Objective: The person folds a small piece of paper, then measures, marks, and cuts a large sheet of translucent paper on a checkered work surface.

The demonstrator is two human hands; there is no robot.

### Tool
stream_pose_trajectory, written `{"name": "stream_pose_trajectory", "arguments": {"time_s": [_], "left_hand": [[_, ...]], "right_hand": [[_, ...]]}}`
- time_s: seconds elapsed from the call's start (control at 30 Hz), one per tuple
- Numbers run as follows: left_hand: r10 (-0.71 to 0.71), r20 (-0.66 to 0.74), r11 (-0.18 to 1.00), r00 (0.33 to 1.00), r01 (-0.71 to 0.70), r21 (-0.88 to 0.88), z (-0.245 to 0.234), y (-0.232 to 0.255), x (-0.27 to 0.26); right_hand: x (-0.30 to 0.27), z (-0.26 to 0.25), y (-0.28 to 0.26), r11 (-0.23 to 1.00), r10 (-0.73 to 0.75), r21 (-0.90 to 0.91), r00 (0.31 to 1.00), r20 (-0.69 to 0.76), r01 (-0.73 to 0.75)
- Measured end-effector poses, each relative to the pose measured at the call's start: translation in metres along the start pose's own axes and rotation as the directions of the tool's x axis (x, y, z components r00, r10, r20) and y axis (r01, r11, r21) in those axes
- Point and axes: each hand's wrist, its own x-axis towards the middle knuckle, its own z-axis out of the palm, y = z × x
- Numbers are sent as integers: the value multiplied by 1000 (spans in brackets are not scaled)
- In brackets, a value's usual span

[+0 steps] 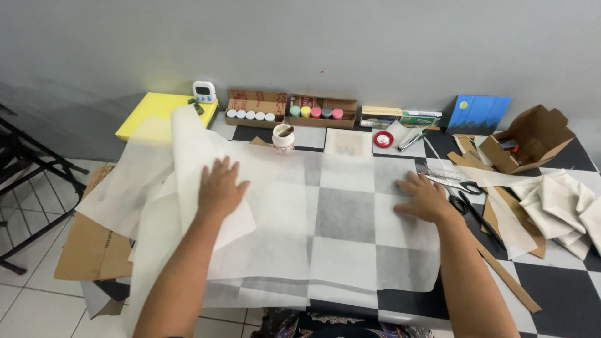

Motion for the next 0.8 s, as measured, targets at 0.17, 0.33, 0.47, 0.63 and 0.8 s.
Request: {"name": "stream_pose_trajectory", "arguments": {"time_s": [0.17,0.33,0.47,0.63,0.8], "left_hand": [[68,420,998,905,-64,-24,-45,85,-29],[58,447,996,893,-82,35,-20,80,-34],[66,403,991,913,-107,80,-3,76,-33],[74,376,991,924,-109,73,-2,77,-33],[75,382,991,921,-110,69,3,77,-32]], "right_hand": [[-29,4,-22,1000,-24,9,994,102,23],[-48,10,10,965,25,262,999,-20,-19],[-42,35,36,957,66,290,955,-290,22],[-45,22,-24,988,83,146,983,-164,-59],[-57,20,-53,996,75,-57,997,-14,-75]]}}
